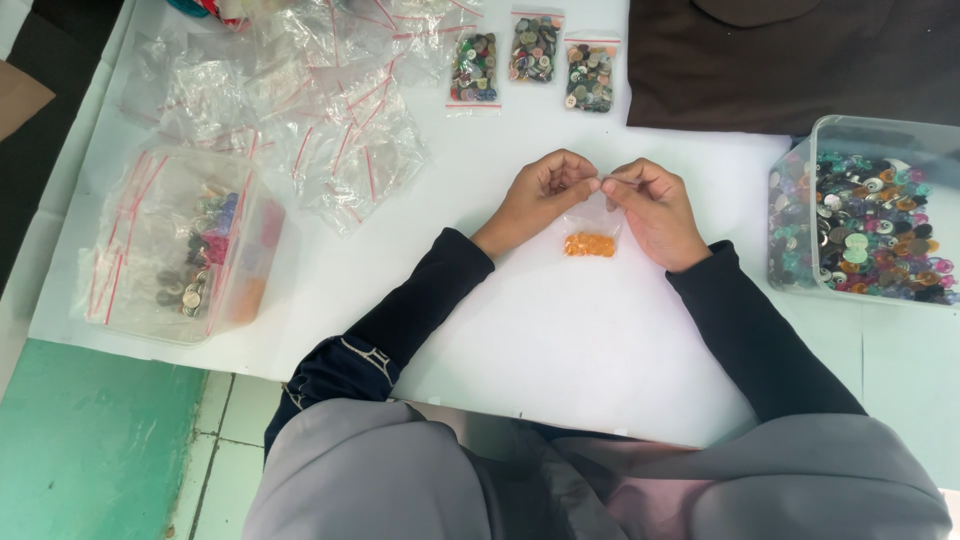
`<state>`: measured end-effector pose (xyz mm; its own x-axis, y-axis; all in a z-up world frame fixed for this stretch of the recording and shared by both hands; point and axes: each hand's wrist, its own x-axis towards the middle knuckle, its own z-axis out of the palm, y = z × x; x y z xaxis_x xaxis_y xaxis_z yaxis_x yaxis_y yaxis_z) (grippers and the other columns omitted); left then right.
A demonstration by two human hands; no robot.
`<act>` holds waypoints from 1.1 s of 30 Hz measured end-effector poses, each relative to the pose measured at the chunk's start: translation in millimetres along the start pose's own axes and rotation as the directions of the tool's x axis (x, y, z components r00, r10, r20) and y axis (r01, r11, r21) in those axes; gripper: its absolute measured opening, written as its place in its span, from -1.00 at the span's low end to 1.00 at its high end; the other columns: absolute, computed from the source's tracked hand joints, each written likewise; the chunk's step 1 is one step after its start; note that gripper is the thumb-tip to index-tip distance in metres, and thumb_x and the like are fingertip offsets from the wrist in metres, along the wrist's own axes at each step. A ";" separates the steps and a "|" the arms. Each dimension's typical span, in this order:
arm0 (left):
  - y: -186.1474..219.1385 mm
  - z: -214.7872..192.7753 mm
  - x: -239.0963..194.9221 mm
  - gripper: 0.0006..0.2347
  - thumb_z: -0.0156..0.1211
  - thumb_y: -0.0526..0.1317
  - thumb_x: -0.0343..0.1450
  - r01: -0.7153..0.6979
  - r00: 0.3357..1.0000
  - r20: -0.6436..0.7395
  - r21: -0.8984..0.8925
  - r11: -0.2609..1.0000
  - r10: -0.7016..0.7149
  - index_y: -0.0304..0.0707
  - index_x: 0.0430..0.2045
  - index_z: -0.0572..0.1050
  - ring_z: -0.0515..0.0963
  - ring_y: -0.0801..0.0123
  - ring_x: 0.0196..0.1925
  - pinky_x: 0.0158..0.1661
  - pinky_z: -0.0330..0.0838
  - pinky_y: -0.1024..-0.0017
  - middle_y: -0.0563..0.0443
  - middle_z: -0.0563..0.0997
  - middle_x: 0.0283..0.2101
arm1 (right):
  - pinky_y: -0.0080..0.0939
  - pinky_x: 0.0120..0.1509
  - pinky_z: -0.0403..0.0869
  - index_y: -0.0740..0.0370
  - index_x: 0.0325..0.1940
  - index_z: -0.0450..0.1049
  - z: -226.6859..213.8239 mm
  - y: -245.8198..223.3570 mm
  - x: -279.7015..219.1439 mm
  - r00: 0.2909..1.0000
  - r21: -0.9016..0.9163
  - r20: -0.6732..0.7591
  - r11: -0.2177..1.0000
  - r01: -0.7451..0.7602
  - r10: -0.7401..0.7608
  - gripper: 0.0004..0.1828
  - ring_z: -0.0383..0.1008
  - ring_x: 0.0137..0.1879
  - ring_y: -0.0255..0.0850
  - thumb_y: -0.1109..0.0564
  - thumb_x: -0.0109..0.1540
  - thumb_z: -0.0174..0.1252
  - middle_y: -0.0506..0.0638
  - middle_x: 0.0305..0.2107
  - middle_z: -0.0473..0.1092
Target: Sorting and packaging small colorful buttons into plastic zip bags
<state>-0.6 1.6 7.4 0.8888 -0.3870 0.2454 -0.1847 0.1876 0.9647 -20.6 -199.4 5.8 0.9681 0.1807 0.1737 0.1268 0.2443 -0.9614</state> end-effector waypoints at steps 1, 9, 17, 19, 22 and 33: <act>-4.3 -0.4 0.5 -0.86 0.29 -0.27 0.47 0.001 1.000 0.000 0.000 1.000 -0.001 -0.29 -0.17 0.53 0.62 0.52 -0.22 -0.15 0.51 0.57 0.01 0.62 -0.32 | -0.39 -0.05 0.45 0.34 -0.22 0.43 -0.2 0.4 -0.5 1.000 0.000 0.000 1.000 0.000 0.000 -0.91 0.43 -0.17 -0.40 0.35 0.34 0.22 0.00 -0.36 0.40; -7.8 -0.9 1.5 -0.91 0.26 -0.24 0.49 0.016 1.000 0.010 0.019 1.000 -0.016 -0.28 -0.31 0.56 0.55 0.56 -0.32 -0.22 0.46 0.60 -0.03 0.63 -0.43 | -0.32 -0.05 0.46 0.42 -0.16 0.47 -0.4 -3.4 0.5 0.999 0.009 0.014 0.999 -0.039 0.039 -0.94 0.45 -0.16 -0.33 0.34 0.32 0.22 0.07 -0.36 0.41; -3.3 -2.2 1.5 -0.88 0.25 -0.19 0.50 0.043 0.998 -0.046 -0.029 0.999 -0.044 -0.25 -0.34 0.56 0.52 0.60 -0.35 -0.23 0.44 0.63 -0.01 0.62 -0.44 | -0.34 -0.03 0.49 0.36 -0.19 0.46 -1.9 -3.1 0.2 0.999 0.039 -0.010 0.998 -0.040 0.040 -0.91 0.48 -0.18 -0.34 0.27 0.38 0.18 0.01 -0.37 0.40; -0.6 -2.5 1.0 -0.87 0.23 -0.19 0.50 0.044 0.998 -0.050 -0.031 0.999 -0.046 -0.26 -0.36 0.56 0.51 0.60 -0.36 -0.24 0.44 0.63 -0.02 0.61 -0.44 | -0.33 -0.03 0.50 0.34 -0.16 0.47 -3.5 -2.5 0.6 0.998 0.053 -0.010 0.997 -0.054 0.055 -0.90 0.49 -0.18 -0.34 0.23 0.40 0.16 0.00 -0.36 0.40; 3.8 -3.2 -0.3 -0.84 0.26 -0.15 0.50 0.057 0.994 -0.086 -0.072 0.996 -0.063 -0.25 -0.38 0.55 0.50 0.60 -0.37 -0.25 0.43 0.65 -0.01 0.61 -0.45 | -0.34 -0.03 0.51 0.30 -0.21 0.44 -7.3 3.1 3.0 0.998 0.095 -0.033 0.994 -0.054 0.057 -0.88 0.49 -0.18 -0.32 0.23 0.42 0.15 0.03 -0.33 0.41; 10.0 -35.3 -15.6 -0.88 0.25 -0.23 0.49 0.035 0.989 -0.144 -0.030 0.999 -0.039 -0.28 -0.39 0.50 0.60 0.57 -0.29 -0.25 0.48 0.64 -0.05 0.64 -0.38 | -0.34 0.03 0.50 0.33 -0.07 0.49 21.0 -2.1 23.7 0.995 -0.136 0.091 0.990 -0.026 0.039 -0.90 0.49 -0.07 -0.36 0.25 0.35 0.22 0.04 -0.21 0.46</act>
<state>-1.5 41.4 9.9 0.9464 -0.2601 0.1914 -0.1409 0.2007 0.9695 -2.4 -175.7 16.4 0.9486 0.2761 0.1548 0.1295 0.1079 -0.9857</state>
